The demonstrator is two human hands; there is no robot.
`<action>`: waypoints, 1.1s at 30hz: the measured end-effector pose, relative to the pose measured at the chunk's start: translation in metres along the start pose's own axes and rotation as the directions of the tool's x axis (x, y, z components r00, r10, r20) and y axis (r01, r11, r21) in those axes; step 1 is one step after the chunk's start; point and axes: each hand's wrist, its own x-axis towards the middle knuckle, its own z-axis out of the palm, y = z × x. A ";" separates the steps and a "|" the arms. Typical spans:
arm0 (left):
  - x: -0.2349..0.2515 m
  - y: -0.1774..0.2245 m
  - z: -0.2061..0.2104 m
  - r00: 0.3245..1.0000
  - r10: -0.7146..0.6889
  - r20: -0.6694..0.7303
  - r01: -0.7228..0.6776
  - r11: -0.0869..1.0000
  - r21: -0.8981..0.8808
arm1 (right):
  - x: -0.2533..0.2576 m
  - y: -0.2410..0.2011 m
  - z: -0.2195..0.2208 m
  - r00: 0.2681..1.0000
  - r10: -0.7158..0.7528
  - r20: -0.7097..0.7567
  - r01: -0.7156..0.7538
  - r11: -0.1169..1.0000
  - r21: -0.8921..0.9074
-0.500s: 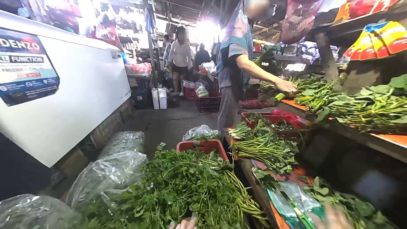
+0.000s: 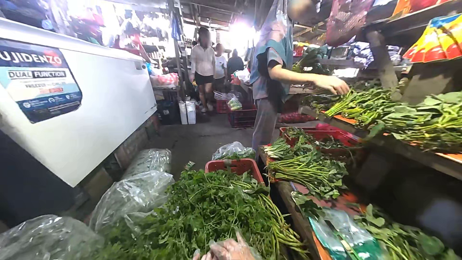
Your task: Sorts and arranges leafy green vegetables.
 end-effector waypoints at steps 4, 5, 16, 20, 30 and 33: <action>0.003 0.009 0.002 0.996 -0.049 -0.075 0.044 0.996 -0.077 | -0.005 0.010 0.000 0.999 0.041 -0.012 -0.041 0.999 -0.029; 0.003 0.012 0.000 0.994 -0.071 -0.078 0.061 0.990 -0.125 | -0.006 0.012 0.000 0.999 0.043 -0.025 -0.044 0.999 -0.022; -0.008 0.012 -0.001 0.982 -0.020 -0.187 -0.040 0.949 -0.313 | -0.012 0.022 0.000 0.997 -0.026 -0.068 0.026 1.000 -0.008; -0.009 0.014 0.001 0.984 0.011 -0.176 -0.066 0.949 -0.309 | -0.010 0.031 -0.002 0.999 -0.045 0.019 0.046 0.996 -0.077; -0.020 0.022 -0.023 0.915 0.063 -0.400 -0.219 0.907 -0.360 | -0.018 0.040 -0.024 0.994 -0.045 -0.099 0.034 0.993 -0.115; -0.033 0.021 -0.037 0.850 0.097 -0.518 -0.297 0.900 -0.319 | -0.022 0.054 -0.035 0.971 -0.038 -0.236 0.003 0.989 -0.147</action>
